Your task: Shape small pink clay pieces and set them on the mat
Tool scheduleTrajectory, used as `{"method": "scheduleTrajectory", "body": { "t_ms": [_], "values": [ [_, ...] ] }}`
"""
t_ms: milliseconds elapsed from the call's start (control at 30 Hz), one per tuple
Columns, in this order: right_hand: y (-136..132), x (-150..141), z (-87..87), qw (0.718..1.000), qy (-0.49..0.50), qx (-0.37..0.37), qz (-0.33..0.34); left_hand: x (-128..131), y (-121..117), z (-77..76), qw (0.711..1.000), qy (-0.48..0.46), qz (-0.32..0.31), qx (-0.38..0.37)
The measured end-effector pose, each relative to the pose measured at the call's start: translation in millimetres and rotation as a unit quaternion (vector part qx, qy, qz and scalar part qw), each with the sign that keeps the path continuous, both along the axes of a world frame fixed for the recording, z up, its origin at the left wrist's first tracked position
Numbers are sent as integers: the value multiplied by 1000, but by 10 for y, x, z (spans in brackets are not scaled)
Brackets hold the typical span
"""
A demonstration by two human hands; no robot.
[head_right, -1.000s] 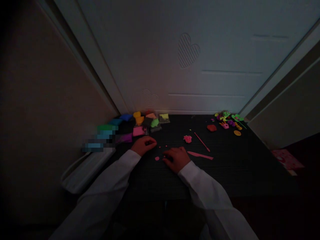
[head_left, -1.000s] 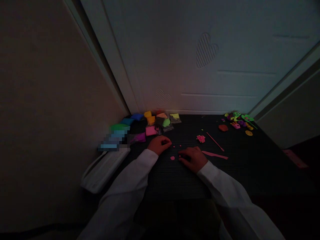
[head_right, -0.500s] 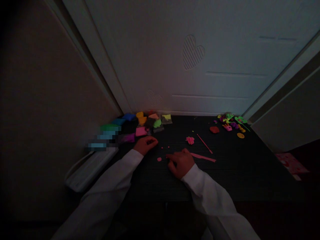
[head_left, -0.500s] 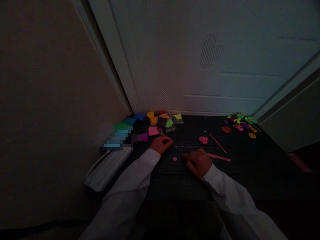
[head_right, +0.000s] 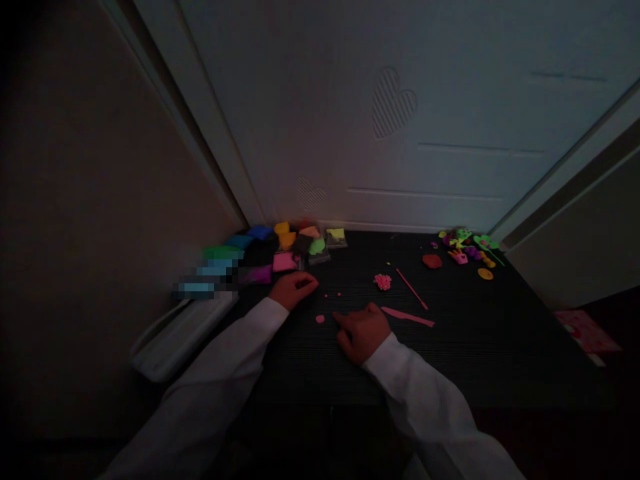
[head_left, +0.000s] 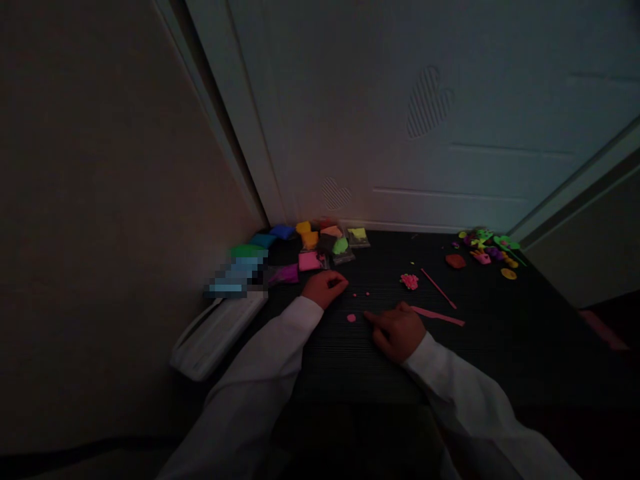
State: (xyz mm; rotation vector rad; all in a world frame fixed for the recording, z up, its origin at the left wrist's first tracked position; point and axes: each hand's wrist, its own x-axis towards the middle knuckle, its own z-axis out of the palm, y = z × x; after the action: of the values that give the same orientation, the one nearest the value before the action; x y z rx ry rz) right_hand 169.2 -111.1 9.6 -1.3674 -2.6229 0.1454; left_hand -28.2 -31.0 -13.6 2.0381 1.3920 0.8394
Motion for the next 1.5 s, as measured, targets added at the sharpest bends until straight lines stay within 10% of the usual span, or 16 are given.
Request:
{"method": "scheduleTrajectory", "body": {
  "t_ms": [1500],
  "values": [
    [-47,-54,39,999,-28,-27,-30,14,-12,23,1000,10,3,-5]
  ]
}}
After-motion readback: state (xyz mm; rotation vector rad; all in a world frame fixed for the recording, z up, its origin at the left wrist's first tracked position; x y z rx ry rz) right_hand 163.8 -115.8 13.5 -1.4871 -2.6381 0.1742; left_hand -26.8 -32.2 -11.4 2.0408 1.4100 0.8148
